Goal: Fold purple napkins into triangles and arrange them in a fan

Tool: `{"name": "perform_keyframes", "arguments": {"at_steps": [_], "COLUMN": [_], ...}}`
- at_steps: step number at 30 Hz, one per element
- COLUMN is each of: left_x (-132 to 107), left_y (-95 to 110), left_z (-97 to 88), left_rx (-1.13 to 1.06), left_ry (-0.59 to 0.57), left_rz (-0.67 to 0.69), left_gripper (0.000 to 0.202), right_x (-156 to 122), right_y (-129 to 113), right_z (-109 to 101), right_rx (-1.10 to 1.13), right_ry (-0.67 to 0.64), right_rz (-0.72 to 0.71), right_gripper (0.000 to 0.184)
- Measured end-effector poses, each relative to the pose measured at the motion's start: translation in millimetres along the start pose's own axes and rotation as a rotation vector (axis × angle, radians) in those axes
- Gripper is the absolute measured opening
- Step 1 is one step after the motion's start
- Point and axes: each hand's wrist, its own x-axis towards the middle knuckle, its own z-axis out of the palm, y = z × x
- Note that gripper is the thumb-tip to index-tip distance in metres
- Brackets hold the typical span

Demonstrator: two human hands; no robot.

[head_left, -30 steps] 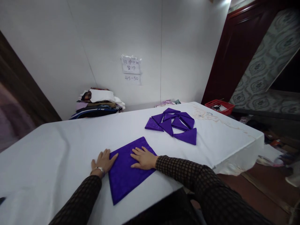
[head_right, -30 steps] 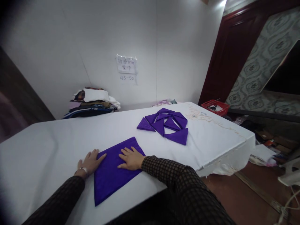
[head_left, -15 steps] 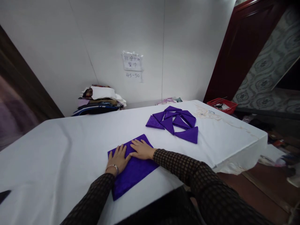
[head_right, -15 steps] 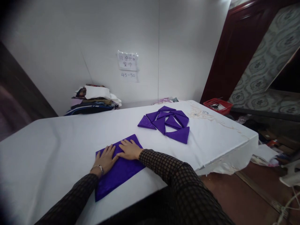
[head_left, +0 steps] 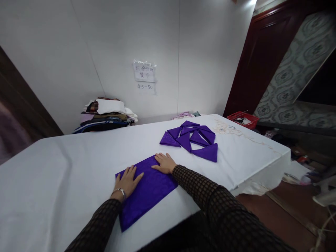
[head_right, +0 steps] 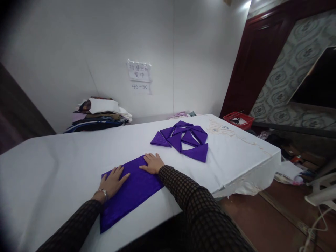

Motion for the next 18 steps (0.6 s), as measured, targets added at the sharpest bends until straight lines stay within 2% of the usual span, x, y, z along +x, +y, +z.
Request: {"name": "perform_keyframes", "arguments": {"at_steps": [5,9,13,18], "left_x": [-7,-11,-16,-41], "left_y": [-26,-44,-54,-60], "left_z": [-2.1,-2.6,-4.0,-11.9], "left_rx": [0.025,0.015,-0.025,-0.064], "left_ry": [0.059,0.053,0.083,0.110], "left_rz": [-0.136,-0.221,-0.308,-0.363], "left_gripper": [0.070,0.070,0.067,0.059], "right_x": [0,1,0,1], "right_y": [-1,0,0,2], "right_z": [1,2,2,0], "right_rx": [-0.015,-0.026,-0.046,-0.060], "right_ry": [0.005,0.009,-0.017,-0.069], "right_rz": [0.001,0.003,0.009,0.043], "right_gripper": [0.072,0.072,0.069,0.062]}}
